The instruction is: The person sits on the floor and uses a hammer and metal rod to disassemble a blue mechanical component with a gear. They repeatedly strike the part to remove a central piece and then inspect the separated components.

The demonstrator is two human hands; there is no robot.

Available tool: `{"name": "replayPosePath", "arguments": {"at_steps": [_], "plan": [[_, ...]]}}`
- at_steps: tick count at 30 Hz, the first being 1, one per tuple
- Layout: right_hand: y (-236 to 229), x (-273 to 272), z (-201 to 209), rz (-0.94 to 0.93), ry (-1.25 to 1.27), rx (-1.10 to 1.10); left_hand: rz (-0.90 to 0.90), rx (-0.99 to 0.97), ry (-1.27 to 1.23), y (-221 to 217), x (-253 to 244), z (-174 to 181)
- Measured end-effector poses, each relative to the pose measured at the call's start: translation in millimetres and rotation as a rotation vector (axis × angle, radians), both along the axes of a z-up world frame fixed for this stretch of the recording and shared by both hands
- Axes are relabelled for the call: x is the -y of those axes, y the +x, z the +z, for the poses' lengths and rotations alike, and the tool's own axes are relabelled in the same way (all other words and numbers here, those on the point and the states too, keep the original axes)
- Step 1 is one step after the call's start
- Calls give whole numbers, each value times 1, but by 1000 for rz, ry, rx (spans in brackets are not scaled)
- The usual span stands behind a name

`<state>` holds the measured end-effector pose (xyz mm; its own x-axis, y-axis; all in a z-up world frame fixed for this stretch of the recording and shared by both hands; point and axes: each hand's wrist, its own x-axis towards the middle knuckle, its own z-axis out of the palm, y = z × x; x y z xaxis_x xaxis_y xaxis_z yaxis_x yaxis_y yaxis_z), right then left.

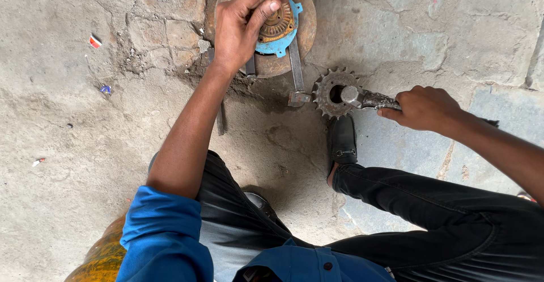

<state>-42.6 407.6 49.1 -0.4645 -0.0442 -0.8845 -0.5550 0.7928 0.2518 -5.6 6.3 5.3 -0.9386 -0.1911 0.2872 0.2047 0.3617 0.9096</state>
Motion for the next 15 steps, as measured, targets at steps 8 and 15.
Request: {"name": "replayPosePath", "arguments": {"at_steps": [8, 15], "plan": [[2, -17, -11, -9, 25, 13, -64, -142, -66, 2, 4, -2], [1, -20, -12, -177, -147, 4, -73, -200, -112, 0, 1, -5]]}}
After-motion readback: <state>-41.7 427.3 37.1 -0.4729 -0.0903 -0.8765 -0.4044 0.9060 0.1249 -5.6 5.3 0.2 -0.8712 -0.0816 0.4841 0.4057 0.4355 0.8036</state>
